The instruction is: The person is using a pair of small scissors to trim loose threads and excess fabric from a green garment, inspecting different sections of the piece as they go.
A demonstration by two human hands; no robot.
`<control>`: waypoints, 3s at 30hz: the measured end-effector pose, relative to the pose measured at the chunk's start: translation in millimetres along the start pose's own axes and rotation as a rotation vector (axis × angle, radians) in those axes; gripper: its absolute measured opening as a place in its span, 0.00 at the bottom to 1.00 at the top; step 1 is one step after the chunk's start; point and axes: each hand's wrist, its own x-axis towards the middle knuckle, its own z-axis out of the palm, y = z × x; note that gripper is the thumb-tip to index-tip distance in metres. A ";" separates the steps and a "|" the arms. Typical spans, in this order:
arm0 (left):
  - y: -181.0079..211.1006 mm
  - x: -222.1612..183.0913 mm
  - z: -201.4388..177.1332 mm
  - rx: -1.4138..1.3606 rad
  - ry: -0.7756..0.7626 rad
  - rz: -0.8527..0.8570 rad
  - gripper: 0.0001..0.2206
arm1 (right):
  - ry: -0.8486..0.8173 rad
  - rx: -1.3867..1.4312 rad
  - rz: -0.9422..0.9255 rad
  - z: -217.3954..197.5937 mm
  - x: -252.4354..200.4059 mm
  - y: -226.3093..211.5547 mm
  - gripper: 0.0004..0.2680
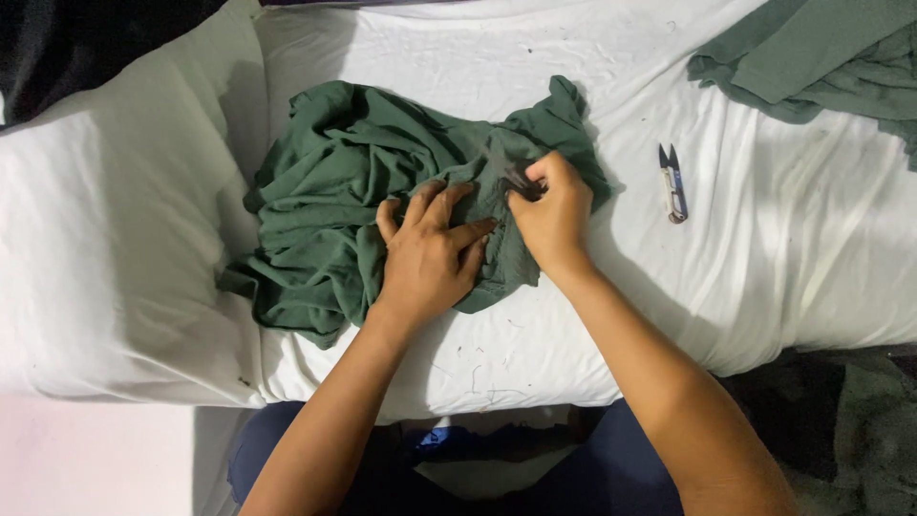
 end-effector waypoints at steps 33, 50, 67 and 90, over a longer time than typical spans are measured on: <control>-5.4 12.9 -40.3 -1.218 0.214 -0.666 0.12 | -0.171 0.406 0.405 -62.8 -42.9 -57.5 0.15; 3.9 13.0 -52.1 -1.220 -0.032 -0.800 0.19 | -0.202 0.775 0.500 -82.3 -38.5 -83.2 0.10; -5.3 0.5 -39.2 -1.334 -0.012 -0.696 0.15 | -0.212 0.650 0.260 -85.1 -40.7 -93.3 0.11; -20.9 -12.0 -8.5 -1.322 0.034 -0.767 0.18 | -0.009 0.444 -0.178 -57.1 -43.3 -90.6 0.11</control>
